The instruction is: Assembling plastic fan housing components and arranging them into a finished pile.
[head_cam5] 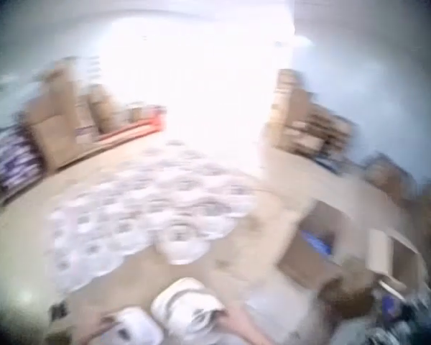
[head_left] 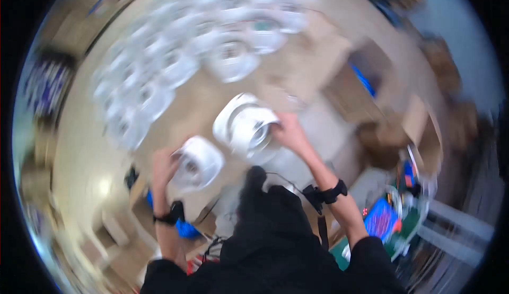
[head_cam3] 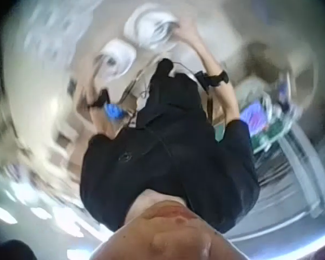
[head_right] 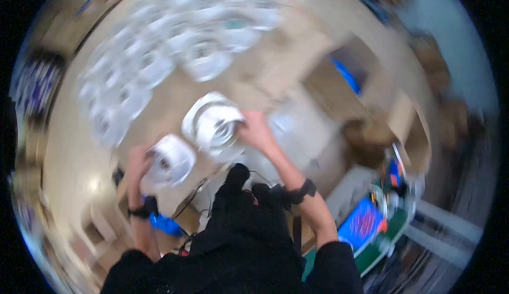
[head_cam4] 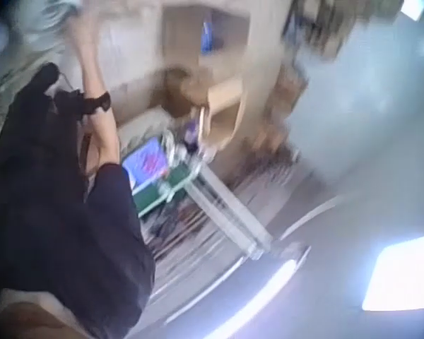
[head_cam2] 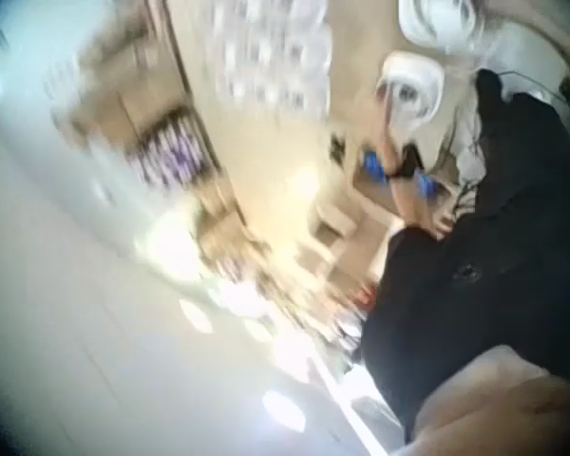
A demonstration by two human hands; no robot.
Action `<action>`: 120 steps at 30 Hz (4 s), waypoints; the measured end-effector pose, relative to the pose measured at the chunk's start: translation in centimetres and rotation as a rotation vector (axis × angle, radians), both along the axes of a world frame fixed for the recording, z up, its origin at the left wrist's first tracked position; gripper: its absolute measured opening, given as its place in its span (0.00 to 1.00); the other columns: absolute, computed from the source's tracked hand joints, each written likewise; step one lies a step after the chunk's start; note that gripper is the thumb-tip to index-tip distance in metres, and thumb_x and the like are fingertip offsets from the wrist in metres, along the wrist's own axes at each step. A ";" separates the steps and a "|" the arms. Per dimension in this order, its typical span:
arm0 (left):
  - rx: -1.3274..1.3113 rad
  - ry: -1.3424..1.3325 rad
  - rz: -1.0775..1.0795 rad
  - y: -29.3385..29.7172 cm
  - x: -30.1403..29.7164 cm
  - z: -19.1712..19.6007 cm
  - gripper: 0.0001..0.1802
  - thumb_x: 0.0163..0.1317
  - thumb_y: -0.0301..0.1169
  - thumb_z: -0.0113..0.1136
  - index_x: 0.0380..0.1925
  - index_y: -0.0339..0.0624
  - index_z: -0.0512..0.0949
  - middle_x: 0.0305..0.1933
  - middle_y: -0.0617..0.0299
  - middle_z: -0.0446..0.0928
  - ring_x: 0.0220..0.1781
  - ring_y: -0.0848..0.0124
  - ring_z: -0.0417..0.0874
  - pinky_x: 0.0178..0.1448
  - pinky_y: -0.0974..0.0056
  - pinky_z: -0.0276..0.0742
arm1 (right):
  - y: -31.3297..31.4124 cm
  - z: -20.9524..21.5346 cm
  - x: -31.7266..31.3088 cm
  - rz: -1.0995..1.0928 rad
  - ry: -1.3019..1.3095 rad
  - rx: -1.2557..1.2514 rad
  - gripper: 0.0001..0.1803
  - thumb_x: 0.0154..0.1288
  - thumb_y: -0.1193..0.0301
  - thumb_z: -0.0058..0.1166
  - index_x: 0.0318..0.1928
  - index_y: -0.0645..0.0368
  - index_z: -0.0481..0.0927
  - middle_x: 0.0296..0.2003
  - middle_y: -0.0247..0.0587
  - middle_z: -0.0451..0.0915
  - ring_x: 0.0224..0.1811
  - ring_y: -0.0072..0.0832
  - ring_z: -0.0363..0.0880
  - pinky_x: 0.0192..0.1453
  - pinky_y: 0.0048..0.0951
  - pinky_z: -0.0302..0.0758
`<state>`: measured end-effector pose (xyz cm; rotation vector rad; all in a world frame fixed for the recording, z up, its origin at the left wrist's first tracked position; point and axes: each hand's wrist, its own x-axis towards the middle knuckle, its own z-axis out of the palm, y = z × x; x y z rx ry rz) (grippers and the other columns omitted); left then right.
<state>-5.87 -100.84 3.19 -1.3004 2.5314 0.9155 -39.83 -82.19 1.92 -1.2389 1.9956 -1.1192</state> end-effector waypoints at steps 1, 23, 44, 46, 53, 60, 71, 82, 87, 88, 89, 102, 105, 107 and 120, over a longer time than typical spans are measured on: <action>-0.012 0.117 -0.058 0.7 -1.4 1.5 0.14 0.53 0.28 0.58 0.40 0.40 0.83 0.36 0.43 0.81 0.40 0.45 0.81 0.45 0.51 0.75 | 4.2 0.6 -0.8 -0.086 -0.025 0.057 0.12 0.46 0.77 0.53 0.35 0.68 0.79 0.28 0.63 0.78 0.35 0.57 0.79 0.41 0.45 0.75; 0.394 0.255 -1.926 71.4 -32.3 4.2 0.19 0.48 0.23 0.55 0.43 0.37 0.82 0.37 0.39 0.80 0.42 0.44 0.82 0.49 0.53 0.78 | 77.7 -3.9 36.5 -2.517 -0.187 0.348 0.13 0.56 0.70 0.55 0.31 0.73 0.79 0.26 0.62 0.80 0.28 0.40 0.83 0.37 0.41 0.76; -0.259 -0.129 -1.815 106.5 -36.8 -14.8 0.23 0.51 0.37 0.62 0.45 0.33 0.78 0.51 0.37 0.78 0.54 0.46 0.81 0.58 0.53 0.78 | 79.4 -9.8 31.4 -2.557 -0.799 -0.363 0.20 0.69 0.65 0.45 0.52 0.70 0.70 0.24 0.55 0.81 0.21 0.41 0.84 0.24 0.37 0.83; -0.270 -0.129 -1.827 106.9 -36.1 -15.9 0.24 0.52 0.37 0.61 0.47 0.33 0.77 0.52 0.37 0.78 0.55 0.46 0.81 0.58 0.53 0.78 | 79.8 -10.7 32.3 -2.478 -0.811 -0.251 0.20 0.70 0.64 0.45 0.53 0.69 0.69 0.25 0.55 0.81 0.21 0.41 0.84 0.24 0.38 0.82; 0.173 -0.262 -1.717 103.1 -38.1 -10.2 0.36 0.49 0.49 0.66 0.51 0.29 0.73 0.46 0.34 0.79 0.51 0.54 0.83 0.53 0.52 0.79 | 78.9 -10.5 29.8 -2.349 -0.680 -0.117 0.28 0.69 0.58 0.50 0.60 0.65 0.66 0.30 0.60 0.82 0.21 0.44 0.83 0.25 0.37 0.80; 0.450 0.258 -1.764 85.0 -42.2 -5.3 0.17 0.59 0.33 0.58 0.47 0.38 0.77 0.36 0.50 0.83 0.39 0.57 0.85 0.47 0.55 0.79 | 81.7 -8.7 35.5 -2.104 -0.547 0.537 0.31 0.72 0.57 0.44 0.67 0.66 0.63 0.55 0.66 0.73 0.54 0.52 0.77 0.53 0.44 0.78; 0.222 0.382 -0.563 38.0 -28.1 3.7 0.08 0.50 0.28 0.54 0.27 0.35 0.80 0.26 0.53 0.82 0.30 0.67 0.84 0.36 0.61 0.77 | 73.5 8.0 17.4 -1.138 -0.107 0.364 0.17 0.72 0.73 0.47 0.57 0.70 0.73 0.43 0.54 0.82 0.39 0.36 0.83 0.42 0.31 0.82; 0.084 0.640 0.508 3.0 -18.2 1.5 0.17 0.62 0.37 0.53 0.45 0.35 0.76 0.33 0.54 0.82 0.30 0.66 0.84 0.30 0.63 0.80 | 36.5 8.3 -2.1 -0.427 -0.310 0.118 0.17 0.74 0.69 0.45 0.56 0.66 0.74 0.36 0.45 0.83 0.28 0.25 0.82 0.33 0.23 0.79; -0.062 0.413 0.613 -6.3 -23.3 -0.4 0.35 0.54 0.46 0.62 0.55 0.31 0.72 0.41 0.45 0.83 0.43 0.55 0.86 0.39 0.57 0.83 | 14.1 6.4 -9.9 -0.199 -0.480 0.105 0.20 0.73 0.65 0.48 0.57 0.67 0.73 0.40 0.47 0.83 0.32 0.31 0.85 0.34 0.26 0.81; -0.052 0.433 0.609 -8.5 -24.0 -2.2 0.35 0.54 0.46 0.62 0.55 0.31 0.72 0.41 0.45 0.83 0.43 0.55 0.86 0.39 0.57 0.83 | 9.9 6.2 -10.8 -0.196 -0.489 0.108 0.21 0.72 0.63 0.49 0.57 0.67 0.73 0.41 0.47 0.82 0.33 0.31 0.85 0.35 0.27 0.81; -0.052 0.388 0.526 -10.8 -22.5 -4.6 0.33 0.54 0.42 0.62 0.56 0.32 0.72 0.40 0.45 0.82 0.44 0.56 0.85 0.40 0.56 0.83 | 4.9 5.7 -11.3 -0.175 -0.533 0.146 0.24 0.71 0.60 0.50 0.58 0.66 0.72 0.44 0.48 0.81 0.37 0.32 0.85 0.36 0.30 0.81; -0.041 0.144 0.408 -10.4 -22.8 -3.4 0.19 0.53 0.32 0.61 0.45 0.39 0.77 0.44 0.41 0.81 0.49 0.46 0.82 0.53 0.48 0.77 | -23.6 -0.3 -21.0 -0.308 -0.368 0.480 0.22 0.56 0.72 0.51 0.48 0.79 0.72 0.38 0.59 0.80 0.30 0.43 0.84 0.29 0.43 0.86; -0.004 0.283 0.493 -9.8 -23.0 -3.4 0.18 0.52 0.32 0.59 0.44 0.38 0.77 0.44 0.39 0.80 0.49 0.44 0.81 0.54 0.49 0.77 | -24.0 -1.3 -20.3 -0.349 -0.239 0.461 0.16 0.53 0.77 0.48 0.39 0.80 0.76 0.32 0.58 0.81 0.28 0.43 0.84 0.26 0.41 0.86; 0.036 0.367 0.502 -9.6 -22.9 -3.0 0.19 0.51 0.32 0.58 0.43 0.36 0.77 0.44 0.39 0.80 0.49 0.43 0.80 0.54 0.49 0.76 | -23.9 -1.7 -20.3 -0.374 -0.244 0.416 0.17 0.52 0.77 0.49 0.38 0.82 0.76 0.31 0.60 0.81 0.28 0.46 0.85 0.23 0.41 0.85; 0.059 0.278 0.164 -14.9 -23.4 -7.9 0.24 0.51 0.36 0.61 0.47 0.35 0.79 0.43 0.46 0.83 0.43 0.54 0.84 0.50 0.54 0.78 | -10.4 1.2 -20.2 -0.392 0.019 0.223 0.10 0.41 0.73 0.54 0.25 0.68 0.81 0.19 0.49 0.80 0.23 0.34 0.81 0.31 0.37 0.78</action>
